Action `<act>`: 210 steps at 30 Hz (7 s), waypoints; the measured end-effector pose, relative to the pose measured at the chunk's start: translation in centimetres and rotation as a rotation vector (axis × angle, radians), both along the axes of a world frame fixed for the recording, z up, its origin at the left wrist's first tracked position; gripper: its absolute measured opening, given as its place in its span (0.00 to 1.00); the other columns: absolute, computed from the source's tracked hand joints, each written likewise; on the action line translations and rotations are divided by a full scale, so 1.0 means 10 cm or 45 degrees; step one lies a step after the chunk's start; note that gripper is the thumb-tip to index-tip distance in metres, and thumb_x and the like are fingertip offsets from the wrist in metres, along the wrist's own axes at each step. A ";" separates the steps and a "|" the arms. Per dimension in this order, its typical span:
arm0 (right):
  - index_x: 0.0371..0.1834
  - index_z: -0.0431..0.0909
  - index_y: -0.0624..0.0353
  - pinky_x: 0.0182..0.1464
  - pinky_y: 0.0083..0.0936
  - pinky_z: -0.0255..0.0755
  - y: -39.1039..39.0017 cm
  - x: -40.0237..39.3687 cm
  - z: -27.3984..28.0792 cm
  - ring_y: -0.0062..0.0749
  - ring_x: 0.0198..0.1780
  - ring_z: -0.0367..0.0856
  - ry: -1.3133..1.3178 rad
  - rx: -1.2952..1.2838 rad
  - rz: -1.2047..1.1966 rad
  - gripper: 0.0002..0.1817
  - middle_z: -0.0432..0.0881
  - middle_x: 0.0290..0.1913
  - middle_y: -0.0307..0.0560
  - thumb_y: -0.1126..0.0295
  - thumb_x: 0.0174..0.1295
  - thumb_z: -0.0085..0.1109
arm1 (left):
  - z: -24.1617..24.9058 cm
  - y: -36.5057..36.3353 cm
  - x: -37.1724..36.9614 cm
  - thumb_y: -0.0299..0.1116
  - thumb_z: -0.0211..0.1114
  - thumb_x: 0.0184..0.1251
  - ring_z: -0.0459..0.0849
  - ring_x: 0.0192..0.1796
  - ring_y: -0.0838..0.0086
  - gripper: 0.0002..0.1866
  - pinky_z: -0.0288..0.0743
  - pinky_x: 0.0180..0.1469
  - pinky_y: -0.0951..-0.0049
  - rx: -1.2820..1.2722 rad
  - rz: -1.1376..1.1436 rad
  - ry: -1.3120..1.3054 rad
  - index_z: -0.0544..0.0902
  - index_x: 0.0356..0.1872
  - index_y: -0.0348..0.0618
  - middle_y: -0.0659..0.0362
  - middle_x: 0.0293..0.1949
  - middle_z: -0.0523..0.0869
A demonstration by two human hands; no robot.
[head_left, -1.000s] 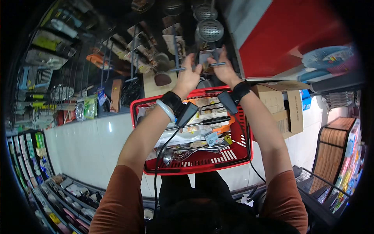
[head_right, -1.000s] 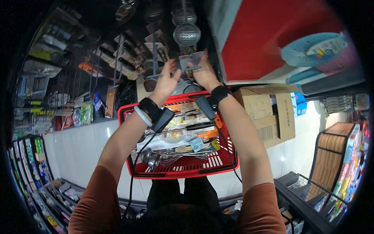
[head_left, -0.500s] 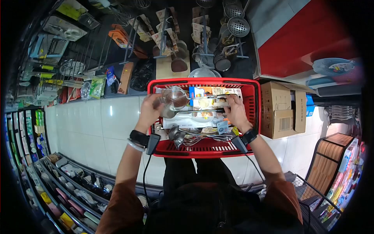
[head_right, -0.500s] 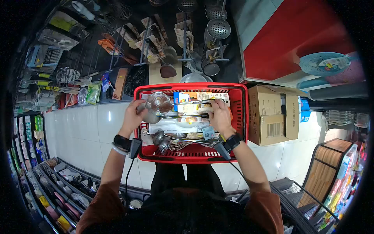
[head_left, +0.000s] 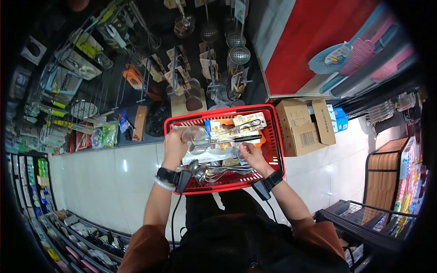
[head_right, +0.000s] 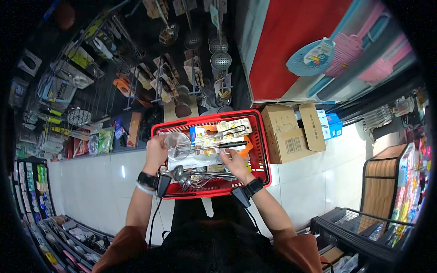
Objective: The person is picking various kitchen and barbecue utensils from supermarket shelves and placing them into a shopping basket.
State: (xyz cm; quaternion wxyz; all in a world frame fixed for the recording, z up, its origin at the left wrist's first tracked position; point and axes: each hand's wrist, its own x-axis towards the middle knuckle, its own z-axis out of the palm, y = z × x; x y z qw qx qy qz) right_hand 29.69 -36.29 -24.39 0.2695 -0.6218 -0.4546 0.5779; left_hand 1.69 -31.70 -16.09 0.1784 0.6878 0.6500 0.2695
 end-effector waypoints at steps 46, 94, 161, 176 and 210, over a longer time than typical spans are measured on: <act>0.39 0.76 0.57 0.43 0.43 0.70 1.99 -0.80 -0.16 0.56 0.42 0.77 -0.855 0.353 0.410 0.17 0.79 0.35 0.64 0.56 0.55 0.60 | -0.71 1.48 0.25 0.27 0.58 0.58 0.81 0.28 0.54 0.05 0.72 0.30 0.64 -0.062 -0.321 -0.601 0.78 0.33 0.37 0.45 0.23 0.80; 0.39 0.76 0.67 0.35 0.23 0.74 -0.03 -0.31 -0.19 0.30 0.32 0.81 -0.166 0.015 -0.200 0.10 0.81 0.32 0.48 0.73 0.55 0.57 | -0.38 0.24 -0.50 0.26 0.66 0.47 0.78 0.40 0.49 0.20 0.75 0.42 0.58 -0.225 -0.206 0.356 0.75 0.46 0.41 0.46 0.39 0.78; 0.63 0.48 0.70 0.55 0.39 0.64 1.32 -3.52 0.12 0.62 0.53 0.70 -0.091 0.491 0.179 0.34 0.69 0.51 0.72 0.67 0.59 0.54 | -0.65 0.94 -2.00 0.23 0.58 0.58 0.74 0.28 0.82 0.02 0.70 0.33 0.78 -0.003 0.171 -1.005 0.76 0.32 0.35 0.61 0.24 0.78; 0.60 0.53 0.70 0.49 0.35 0.68 1.74 -3.45 0.06 0.52 0.48 0.75 -0.139 0.407 0.045 0.30 0.73 0.46 0.66 0.70 0.59 0.56 | -0.72 1.49 -1.92 0.20 0.58 0.58 0.74 0.29 0.84 0.03 0.70 0.32 0.80 -0.042 -0.009 -1.150 0.75 0.33 0.37 0.64 0.25 0.78; 0.45 0.75 0.61 0.42 0.30 0.74 0.35 -2.33 0.32 0.35 0.39 0.82 -0.110 0.093 -0.096 0.15 0.81 0.36 0.56 0.75 0.53 0.55 | -1.13 1.60 -1.78 0.22 0.59 0.59 0.69 0.54 0.67 0.32 0.66 0.55 0.71 -0.090 0.315 -1.095 0.56 0.63 0.42 0.53 0.56 0.58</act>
